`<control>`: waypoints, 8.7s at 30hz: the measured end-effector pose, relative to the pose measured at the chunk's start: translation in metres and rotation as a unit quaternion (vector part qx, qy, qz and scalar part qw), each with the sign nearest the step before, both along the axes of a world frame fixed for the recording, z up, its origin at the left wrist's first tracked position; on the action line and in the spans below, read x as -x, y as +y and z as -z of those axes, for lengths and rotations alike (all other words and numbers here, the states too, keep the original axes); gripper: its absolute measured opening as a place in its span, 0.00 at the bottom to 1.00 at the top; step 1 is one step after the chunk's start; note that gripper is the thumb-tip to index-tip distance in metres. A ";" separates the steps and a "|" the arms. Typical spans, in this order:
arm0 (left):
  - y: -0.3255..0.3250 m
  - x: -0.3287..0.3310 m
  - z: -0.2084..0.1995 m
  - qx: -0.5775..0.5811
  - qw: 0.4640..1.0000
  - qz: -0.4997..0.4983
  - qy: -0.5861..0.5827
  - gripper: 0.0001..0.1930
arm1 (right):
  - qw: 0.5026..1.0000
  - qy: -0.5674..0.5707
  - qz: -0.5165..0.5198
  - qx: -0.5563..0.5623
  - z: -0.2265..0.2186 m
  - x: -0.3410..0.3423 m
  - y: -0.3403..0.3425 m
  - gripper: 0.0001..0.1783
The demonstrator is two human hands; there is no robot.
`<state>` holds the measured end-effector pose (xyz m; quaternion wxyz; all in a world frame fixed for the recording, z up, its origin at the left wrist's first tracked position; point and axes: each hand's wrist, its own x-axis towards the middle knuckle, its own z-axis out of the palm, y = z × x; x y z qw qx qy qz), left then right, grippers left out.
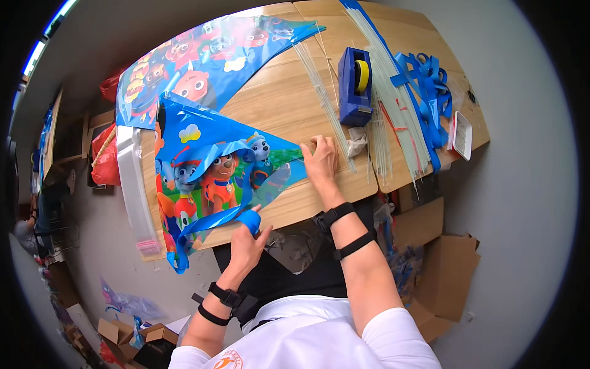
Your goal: Apply adhesive tape and attach support sticks/ribbons to a plastic kite sail.
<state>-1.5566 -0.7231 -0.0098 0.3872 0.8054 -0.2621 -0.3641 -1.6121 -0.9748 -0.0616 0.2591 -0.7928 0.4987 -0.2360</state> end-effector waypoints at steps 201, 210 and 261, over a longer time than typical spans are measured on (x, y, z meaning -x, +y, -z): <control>-0.068 -0.034 0.051 0.058 0.840 0.341 -0.417 0.30 | 0.980 -0.089 -0.161 0.075 0.017 0.048 0.070 0.21; -0.076 -0.025 0.046 0.045 0.837 0.342 -0.426 0.29 | 0.978 -0.084 -0.164 0.102 0.021 0.049 0.068 0.20; -0.075 -0.009 0.030 -0.010 0.852 0.318 -0.416 0.33 | 0.762 -0.337 0.149 -0.532 -0.039 0.092 -0.122 0.07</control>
